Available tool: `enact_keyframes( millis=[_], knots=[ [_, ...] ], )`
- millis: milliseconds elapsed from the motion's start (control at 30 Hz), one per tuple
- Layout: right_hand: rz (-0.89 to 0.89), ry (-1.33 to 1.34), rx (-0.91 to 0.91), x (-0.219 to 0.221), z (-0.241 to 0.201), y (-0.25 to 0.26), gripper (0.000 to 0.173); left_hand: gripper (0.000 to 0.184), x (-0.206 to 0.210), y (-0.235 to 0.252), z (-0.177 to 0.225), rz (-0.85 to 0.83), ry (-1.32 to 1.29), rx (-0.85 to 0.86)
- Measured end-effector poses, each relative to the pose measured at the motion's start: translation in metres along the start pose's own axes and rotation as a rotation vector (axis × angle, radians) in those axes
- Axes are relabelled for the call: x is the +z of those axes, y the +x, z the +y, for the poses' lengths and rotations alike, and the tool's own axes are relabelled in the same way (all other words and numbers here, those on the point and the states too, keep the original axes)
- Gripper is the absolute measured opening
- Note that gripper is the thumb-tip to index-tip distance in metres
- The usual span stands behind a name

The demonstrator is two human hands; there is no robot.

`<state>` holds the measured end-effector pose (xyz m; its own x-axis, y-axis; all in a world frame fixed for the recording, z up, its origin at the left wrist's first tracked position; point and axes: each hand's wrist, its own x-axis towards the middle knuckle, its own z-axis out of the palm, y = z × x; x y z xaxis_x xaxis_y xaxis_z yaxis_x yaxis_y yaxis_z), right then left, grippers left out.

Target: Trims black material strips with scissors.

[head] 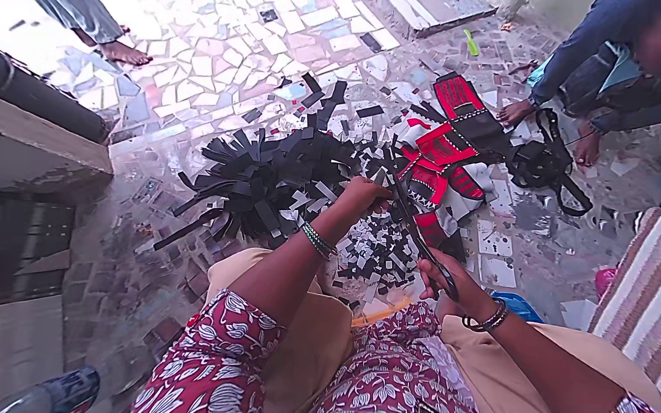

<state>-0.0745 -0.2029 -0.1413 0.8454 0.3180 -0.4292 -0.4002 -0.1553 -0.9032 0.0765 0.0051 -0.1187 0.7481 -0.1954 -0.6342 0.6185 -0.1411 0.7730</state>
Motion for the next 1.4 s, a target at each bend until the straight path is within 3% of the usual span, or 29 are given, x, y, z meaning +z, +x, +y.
enact_keyframes(
  millis=[167,467,733,1000,1400],
  knots=[
    [0.019,0.033,0.019,0.002,-0.003,-0.004,0.040,0.012,0.002,0.001,-0.002,-0.001,-0.007,-0.013],
    [0.043,-0.014,0.027,0.003,0.001,-0.003,0.037,0.009,0.000,0.003,-0.004,0.001,-0.013,-0.011],
    [0.026,-0.031,0.040,0.002,0.005,0.002,0.044,0.008,0.007,0.001,-0.012,-0.012,-0.002,0.014],
    [0.038,0.026,0.080,0.005,-0.004,0.001,0.032,0.010,0.009,0.000,-0.010,-0.009,-0.028,0.040],
    [0.020,-0.090,0.059,-0.002,0.007,0.005,0.048,0.011,0.014,-0.005,-0.011,-0.048,0.032,0.029]
  ],
)
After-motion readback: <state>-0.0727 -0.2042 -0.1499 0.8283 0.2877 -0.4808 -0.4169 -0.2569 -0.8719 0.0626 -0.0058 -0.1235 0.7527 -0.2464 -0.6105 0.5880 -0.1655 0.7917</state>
